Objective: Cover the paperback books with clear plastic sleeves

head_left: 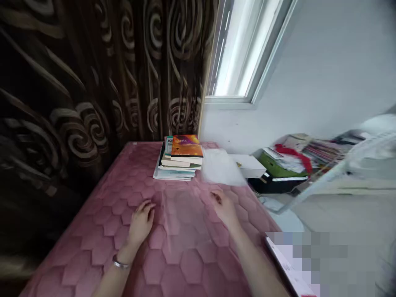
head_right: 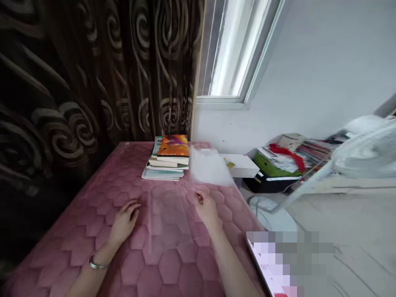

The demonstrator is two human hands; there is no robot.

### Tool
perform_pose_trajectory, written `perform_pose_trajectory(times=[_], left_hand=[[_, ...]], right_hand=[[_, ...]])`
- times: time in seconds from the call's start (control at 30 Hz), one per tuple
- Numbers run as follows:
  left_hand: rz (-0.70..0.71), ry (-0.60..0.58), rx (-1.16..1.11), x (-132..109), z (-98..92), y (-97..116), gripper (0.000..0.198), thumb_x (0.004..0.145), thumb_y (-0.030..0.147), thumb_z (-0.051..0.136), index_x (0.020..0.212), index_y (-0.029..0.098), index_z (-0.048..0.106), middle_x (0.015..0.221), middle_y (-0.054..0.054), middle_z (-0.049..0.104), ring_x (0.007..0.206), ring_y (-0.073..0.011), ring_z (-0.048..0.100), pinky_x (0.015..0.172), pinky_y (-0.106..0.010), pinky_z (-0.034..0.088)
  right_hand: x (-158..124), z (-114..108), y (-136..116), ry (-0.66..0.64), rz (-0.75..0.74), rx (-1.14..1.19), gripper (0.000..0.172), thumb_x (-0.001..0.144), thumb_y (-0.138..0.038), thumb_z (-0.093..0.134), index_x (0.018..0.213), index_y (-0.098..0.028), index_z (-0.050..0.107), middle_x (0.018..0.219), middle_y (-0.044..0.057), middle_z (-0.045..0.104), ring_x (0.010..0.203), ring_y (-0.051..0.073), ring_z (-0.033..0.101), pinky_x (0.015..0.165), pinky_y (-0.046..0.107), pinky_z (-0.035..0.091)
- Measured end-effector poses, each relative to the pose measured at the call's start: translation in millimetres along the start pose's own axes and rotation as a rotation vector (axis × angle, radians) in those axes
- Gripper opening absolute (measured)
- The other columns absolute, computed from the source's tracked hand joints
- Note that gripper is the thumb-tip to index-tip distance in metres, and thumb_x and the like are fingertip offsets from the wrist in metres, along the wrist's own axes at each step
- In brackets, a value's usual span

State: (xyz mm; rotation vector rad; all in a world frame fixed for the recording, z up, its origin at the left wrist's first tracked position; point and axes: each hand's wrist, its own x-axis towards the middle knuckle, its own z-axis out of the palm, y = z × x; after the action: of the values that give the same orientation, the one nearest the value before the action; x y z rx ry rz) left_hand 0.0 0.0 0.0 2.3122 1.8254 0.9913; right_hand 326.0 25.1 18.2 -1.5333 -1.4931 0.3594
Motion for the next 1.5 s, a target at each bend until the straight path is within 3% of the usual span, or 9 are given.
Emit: perform_pose_trajectory(times=[0.13,0.37,0.6,0.8,0.93,1.1,1.2,1.33,1.5], left_hand=[[0.083,-0.007,0.030,-2.1,-17.5,42.3,0.029,0.089,0.018,0.040,0.105,0.019,0.064,0.119,-0.010,0.061,0.109,-0.0219,0.059,0.095,-0.043,0.049],[0.249,-0.376,0.030,-35.9,-4.4,142.1,0.053,0.082,0.042,0.058,0.130,0.021,0.052,0.137,-0.010,0.052,0.127,-0.0301,0.045,0.105,-0.050,0.039],[0.160,-0.366,0.021,-51.2,28.6,164.9,0.068,0.080,0.048,0.059,0.138,0.016,0.041,0.143,-0.012,0.044,0.131,-0.0321,0.038,0.107,-0.050,0.037],[0.110,-0.282,0.125,-47.4,29.1,161.7,0.054,0.084,0.014,0.048,0.137,0.014,0.039,0.127,-0.015,0.055,0.109,-0.0276,0.058,0.087,-0.042,0.052],[0.068,-0.153,0.082,-40.7,24.5,147.8,0.052,0.082,0.000,0.035,0.131,0.016,0.043,0.110,-0.012,0.064,0.083,-0.0191,0.068,0.065,-0.029,0.056],[-0.042,0.232,-0.188,-37.8,-10.8,120.4,0.028,0.089,0.015,0.037,0.112,0.016,0.052,0.099,-0.012,0.067,0.091,-0.0215,0.067,0.077,-0.034,0.056],[-0.267,0.269,-0.310,-49.7,-38.3,99.8,0.027,0.088,0.032,0.046,0.108,0.016,0.054,0.094,-0.011,0.067,0.083,-0.0217,0.068,0.073,-0.034,0.057],[-0.571,0.393,-0.299,-73.2,-63.8,69.4,0.058,0.076,0.049,0.058,0.120,0.014,0.046,0.094,-0.012,0.066,0.069,-0.0221,0.067,0.058,-0.032,0.056],[-0.609,0.358,-0.193,-86.4,-77.4,36.4,0.058,0.077,0.054,0.054,0.116,0.012,0.048,0.092,-0.013,0.065,0.065,-0.0225,0.065,0.056,-0.032,0.053]], right_hand=[[-11.6,1.3,16.7,-0.073,0.016,-0.067,0.037,0.080,-0.046,0.043,0.081,-0.017,0.067,0.083,0.011,0.072,0.077,0.025,0.066,0.075,0.037,0.050],[-27.3,17.6,7.3,-0.233,0.030,-0.080,0.029,0.082,-0.039,0.046,0.083,-0.022,0.068,0.085,0.007,0.073,0.077,0.023,0.067,0.075,0.034,0.049],[-29.6,15.6,3.4,-0.138,0.083,0.211,0.028,0.075,-0.043,0.058,0.088,-0.019,0.063,0.069,0.003,0.067,0.064,0.020,0.062,0.064,0.031,0.048],[-34.1,18.5,-11.4,-0.285,0.119,0.538,0.034,0.076,-0.041,0.062,0.101,-0.020,0.057,0.074,0.003,0.069,0.074,0.021,0.067,0.070,0.032,0.050],[-35.9,25.1,-8.9,-0.208,0.054,0.396,0.028,0.079,-0.040,0.056,0.099,-0.019,0.058,0.085,0.007,0.070,0.082,0.022,0.066,0.077,0.035,0.050],[-35.9,30.6,-6.3,-0.114,0.031,0.013,0.028,0.082,-0.040,0.050,0.093,-0.017,0.061,0.088,0.011,0.070,0.082,0.024,0.066,0.077,0.036,0.049],[-36.8,33.5,-16.3,-0.193,0.063,-0.249,0.031,0.083,-0.043,0.053,0.100,-0.018,0.062,0.089,0.009,0.071,0.086,0.026,0.067,0.077,0.034,0.048],[-37.3,37.6,-32.3,-0.325,0.121,-0.435,0.042,0.080,-0.042,0.060,0.111,-0.014,0.059,0.082,0.009,0.072,0.082,0.026,0.068,0.071,0.031,0.047],[-35.1,33.5,-35.5,-0.392,0.180,-0.287,0.026,0.078,-0.032,0.061,0.099,-0.017,0.064,0.086,0.007,0.073,0.083,0.021,0.068,0.068,0.026,0.046]])
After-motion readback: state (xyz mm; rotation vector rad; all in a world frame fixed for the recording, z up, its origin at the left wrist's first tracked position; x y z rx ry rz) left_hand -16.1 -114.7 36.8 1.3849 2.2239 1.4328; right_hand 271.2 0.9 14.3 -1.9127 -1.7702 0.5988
